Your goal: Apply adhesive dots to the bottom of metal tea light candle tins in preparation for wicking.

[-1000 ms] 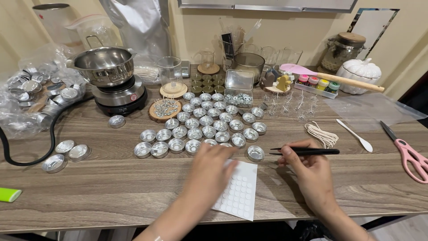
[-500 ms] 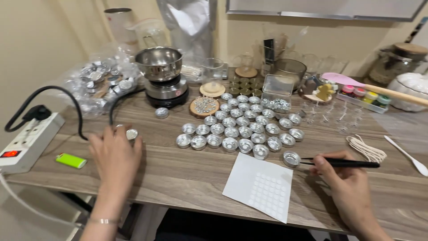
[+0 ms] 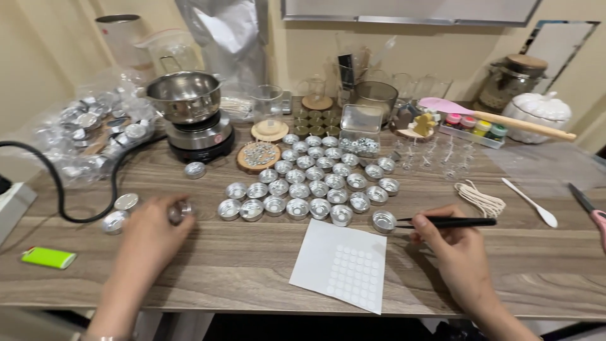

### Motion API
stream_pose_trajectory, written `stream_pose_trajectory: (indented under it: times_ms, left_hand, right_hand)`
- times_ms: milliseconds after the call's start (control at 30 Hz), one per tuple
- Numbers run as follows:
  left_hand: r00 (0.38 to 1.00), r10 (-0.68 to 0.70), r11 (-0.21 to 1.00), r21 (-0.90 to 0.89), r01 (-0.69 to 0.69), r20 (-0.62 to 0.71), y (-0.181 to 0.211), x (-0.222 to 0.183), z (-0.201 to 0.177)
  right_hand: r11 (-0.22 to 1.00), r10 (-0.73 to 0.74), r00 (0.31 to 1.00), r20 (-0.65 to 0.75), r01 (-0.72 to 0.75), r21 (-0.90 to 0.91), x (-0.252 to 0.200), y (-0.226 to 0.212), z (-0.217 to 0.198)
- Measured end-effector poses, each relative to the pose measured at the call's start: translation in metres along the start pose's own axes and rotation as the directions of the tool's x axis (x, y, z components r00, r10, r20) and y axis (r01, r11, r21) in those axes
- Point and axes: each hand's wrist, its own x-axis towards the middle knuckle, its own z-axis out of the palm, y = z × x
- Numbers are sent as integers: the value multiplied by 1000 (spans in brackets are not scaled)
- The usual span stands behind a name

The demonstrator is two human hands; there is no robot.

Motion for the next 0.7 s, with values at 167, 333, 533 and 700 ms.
stream_pose_trajectory:
  times_ms: [167,333,533,700]
  left_hand:
    - [909,-95,534,-750,390,405,82,-37,-15]
    - [932,71,728,-657,195,355,127,-68,-18]
    - [970,225,817,-561,-135,95,148,-74,-22]
    - [936,353,784,-548,-291,9,175,-79,-25]
  right_hand:
    - [999,27,999,42,-28,36,0,-3,1]
    - [999,13,997,82,-18,51,0,4,-1]
    - [997,38,991,129,-45,55,-1,2,2]
    - [999,-18,993,121,13,44,2,2,3]
